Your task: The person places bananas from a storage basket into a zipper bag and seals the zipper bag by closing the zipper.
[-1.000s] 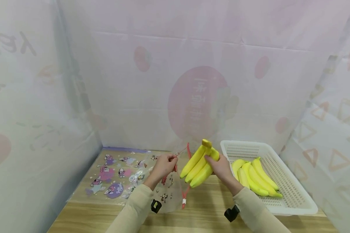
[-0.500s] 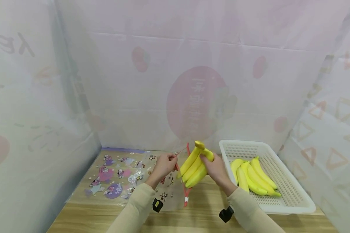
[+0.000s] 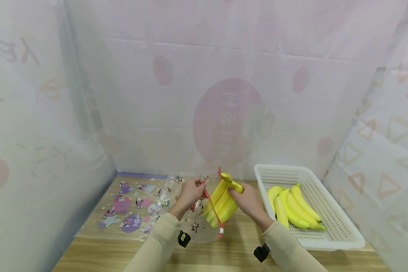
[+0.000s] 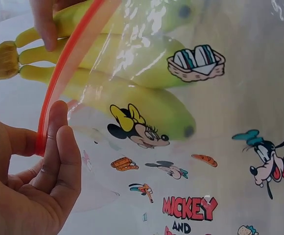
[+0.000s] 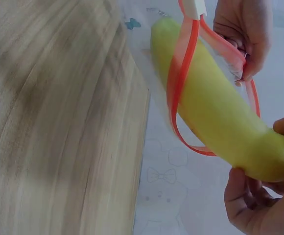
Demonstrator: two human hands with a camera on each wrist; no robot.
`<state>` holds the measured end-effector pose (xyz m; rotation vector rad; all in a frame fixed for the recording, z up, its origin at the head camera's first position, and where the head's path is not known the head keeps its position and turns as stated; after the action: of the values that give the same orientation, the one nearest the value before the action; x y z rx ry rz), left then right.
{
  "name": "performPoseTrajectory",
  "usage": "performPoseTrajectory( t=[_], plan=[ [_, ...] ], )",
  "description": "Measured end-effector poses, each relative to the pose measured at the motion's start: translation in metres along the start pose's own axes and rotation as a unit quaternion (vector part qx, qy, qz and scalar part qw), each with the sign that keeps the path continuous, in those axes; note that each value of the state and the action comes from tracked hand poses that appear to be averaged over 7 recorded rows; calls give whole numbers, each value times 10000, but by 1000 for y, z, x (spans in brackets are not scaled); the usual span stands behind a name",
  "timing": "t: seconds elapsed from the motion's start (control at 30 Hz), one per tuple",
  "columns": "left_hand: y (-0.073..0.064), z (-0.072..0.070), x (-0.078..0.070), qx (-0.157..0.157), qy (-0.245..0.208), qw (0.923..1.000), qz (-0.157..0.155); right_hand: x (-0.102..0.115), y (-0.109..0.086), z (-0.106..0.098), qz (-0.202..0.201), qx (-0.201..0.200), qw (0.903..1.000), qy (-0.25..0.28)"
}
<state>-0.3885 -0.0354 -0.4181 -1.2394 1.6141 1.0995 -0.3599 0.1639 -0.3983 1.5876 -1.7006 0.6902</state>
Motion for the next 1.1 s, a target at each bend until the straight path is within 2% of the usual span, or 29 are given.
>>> performPoseTrajectory(
  t=[0.33,0.6,0.8,1.1],
  plan=[
    [1,0,-4,-55,-224,9996,-150,6,-2,11,-518,171,9971,-532],
    [6,2,-5,-85,-512,9983,-250,11,-4,12,-558,174,9958,-700],
    [6,-1,-7,-215,-549,9979,-249,10,-2,16,-623,198,9948,-779],
    [5,-1,-13,-232,-689,9971,-229,17,-5,16,-1141,138,9901,-810]
  ],
)
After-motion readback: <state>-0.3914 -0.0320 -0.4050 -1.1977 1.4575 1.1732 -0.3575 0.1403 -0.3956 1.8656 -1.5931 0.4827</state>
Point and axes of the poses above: each hand's wrist, its own y-axis towards the middle knuckle, its own z-axis out of the palm, x = y × z, the point moved 9 cm from there along y, towards the middle knuckle, and after that the axes turned 8 degrees about z, right-handed, at the moved point
